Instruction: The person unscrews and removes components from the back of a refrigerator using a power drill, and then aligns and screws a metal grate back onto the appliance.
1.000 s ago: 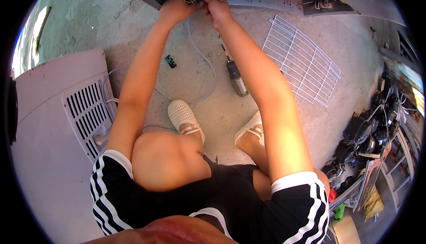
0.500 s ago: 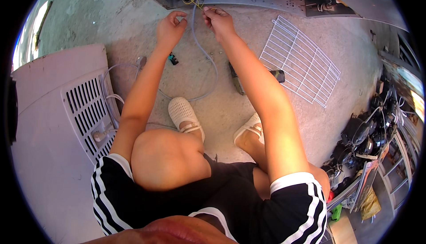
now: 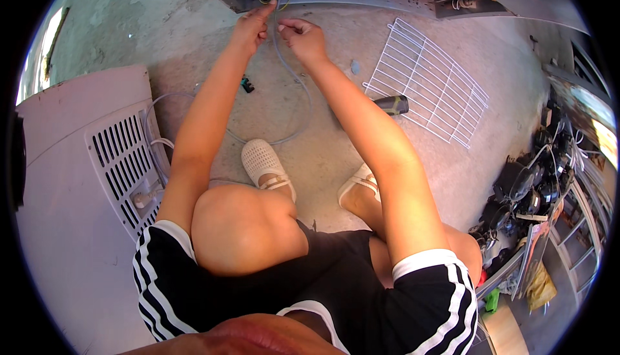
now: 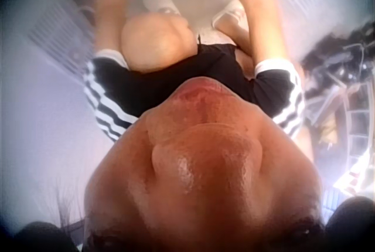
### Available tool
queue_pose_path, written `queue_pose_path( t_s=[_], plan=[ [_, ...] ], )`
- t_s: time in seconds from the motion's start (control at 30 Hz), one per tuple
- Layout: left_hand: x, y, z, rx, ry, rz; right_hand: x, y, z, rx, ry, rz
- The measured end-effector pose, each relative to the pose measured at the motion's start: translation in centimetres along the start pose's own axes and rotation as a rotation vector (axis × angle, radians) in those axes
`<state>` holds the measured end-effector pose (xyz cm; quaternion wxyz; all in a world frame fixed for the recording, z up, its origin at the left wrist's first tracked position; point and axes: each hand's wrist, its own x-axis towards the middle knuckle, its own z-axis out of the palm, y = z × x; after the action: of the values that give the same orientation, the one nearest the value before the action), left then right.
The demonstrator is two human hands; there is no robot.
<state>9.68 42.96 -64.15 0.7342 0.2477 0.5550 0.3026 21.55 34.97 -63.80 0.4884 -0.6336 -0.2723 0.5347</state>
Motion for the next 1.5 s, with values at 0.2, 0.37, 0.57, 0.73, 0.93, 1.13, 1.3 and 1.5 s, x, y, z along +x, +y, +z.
queue_pose_path(
  t_s=[0.2, 0.37, 0.57, 0.73, 0.93, 1.13, 1.3, 1.5],
  plan=[
    [2.0, 0.1, -0.4, -0.32, -0.154, -0.211, 0.1, 0.5, -0.2, -0.099, 0.074, -0.054],
    [1.6, -0.2, -0.8, -0.374, -0.214, -0.232, 1.7, 1.2, -2.0, -0.23, 0.228, -0.108],
    [1.3, -1.1, -0.2, 0.159, 0.036, 0.12, 4.5, 0.1, -4.4, -0.086, 0.269, -0.284],
    [0.5, -1.3, -1.6, 0.154, 0.057, 0.095, -1.3, -2.3, -10.2, -0.628, -0.193, -0.207],
    [1.7, -1.9, -1.8, 0.243, 0.016, 0.173, -11.6, -2.4, -17.6, -1.721, -0.781, -0.23],
    [2.3, -2.8, -1.2, 0.191, -0.141, 0.168, -12.0, 1.5, -20.1, -1.616, -0.605, -0.449],
    [2.7, -3.0, -1.8, 0.213, -0.126, 0.177, -12.1, 2.5, -20.6, -1.593, -0.587, -0.572],
    [0.5, -2.8, 0.1, 0.13, -0.047, 0.192, -12.7, 0.8, -21.0, -1.475, -0.618, -0.57]
  ],
)
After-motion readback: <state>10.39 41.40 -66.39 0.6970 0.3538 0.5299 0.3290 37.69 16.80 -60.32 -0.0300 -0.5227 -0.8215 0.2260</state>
